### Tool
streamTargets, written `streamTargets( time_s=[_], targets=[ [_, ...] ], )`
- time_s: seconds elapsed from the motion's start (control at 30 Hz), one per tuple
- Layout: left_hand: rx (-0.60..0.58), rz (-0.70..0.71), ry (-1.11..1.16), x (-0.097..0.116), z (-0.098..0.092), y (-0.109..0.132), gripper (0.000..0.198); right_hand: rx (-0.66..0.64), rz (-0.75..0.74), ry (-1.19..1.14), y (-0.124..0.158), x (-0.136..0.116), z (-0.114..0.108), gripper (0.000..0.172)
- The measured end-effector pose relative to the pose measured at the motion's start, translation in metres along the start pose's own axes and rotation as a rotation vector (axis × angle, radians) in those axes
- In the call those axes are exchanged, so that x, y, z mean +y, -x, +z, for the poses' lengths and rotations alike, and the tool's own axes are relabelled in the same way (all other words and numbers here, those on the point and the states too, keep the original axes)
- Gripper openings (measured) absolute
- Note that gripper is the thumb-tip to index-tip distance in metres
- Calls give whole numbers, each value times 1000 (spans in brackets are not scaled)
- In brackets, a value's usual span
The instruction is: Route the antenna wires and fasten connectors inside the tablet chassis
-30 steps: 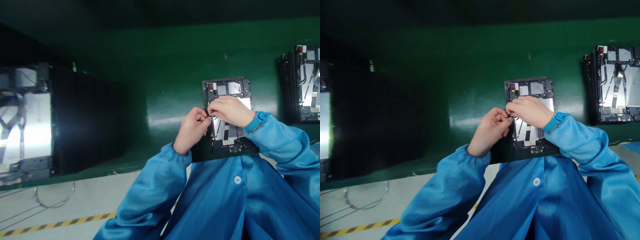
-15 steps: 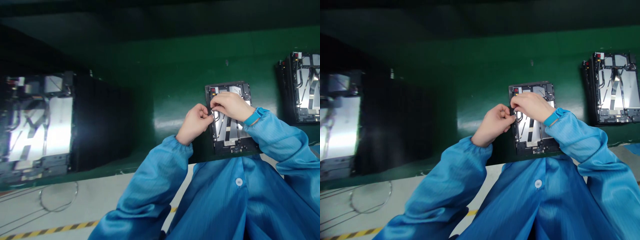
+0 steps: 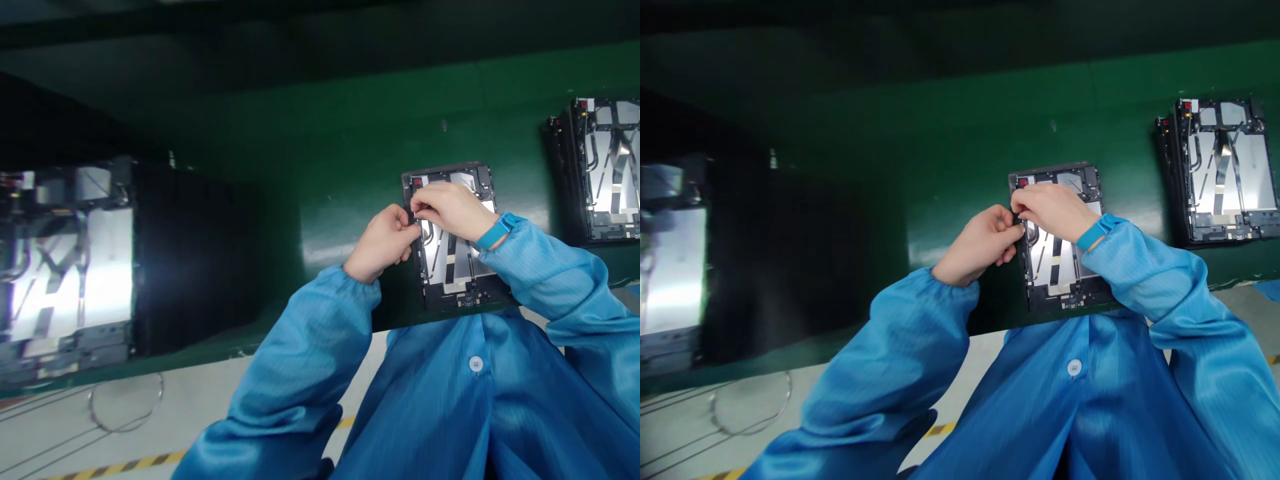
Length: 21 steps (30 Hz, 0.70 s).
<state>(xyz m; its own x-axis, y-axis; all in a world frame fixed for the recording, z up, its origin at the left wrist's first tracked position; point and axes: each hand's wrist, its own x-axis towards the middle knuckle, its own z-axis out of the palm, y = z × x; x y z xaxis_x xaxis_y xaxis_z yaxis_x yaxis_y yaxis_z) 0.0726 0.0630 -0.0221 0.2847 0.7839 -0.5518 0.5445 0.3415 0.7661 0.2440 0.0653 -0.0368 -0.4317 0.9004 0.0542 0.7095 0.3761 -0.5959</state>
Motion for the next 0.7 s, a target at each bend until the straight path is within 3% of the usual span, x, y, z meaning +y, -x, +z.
streamTargets(
  time_s=[0.37,0.7],
  targets=[
    [64,-47,24,19,-8,-18,36,235,163,-74,-11,12,4,13],
    [0,72,237,4,-8,-38,33,237,211,-81,-6,9,2,18]
  ],
)
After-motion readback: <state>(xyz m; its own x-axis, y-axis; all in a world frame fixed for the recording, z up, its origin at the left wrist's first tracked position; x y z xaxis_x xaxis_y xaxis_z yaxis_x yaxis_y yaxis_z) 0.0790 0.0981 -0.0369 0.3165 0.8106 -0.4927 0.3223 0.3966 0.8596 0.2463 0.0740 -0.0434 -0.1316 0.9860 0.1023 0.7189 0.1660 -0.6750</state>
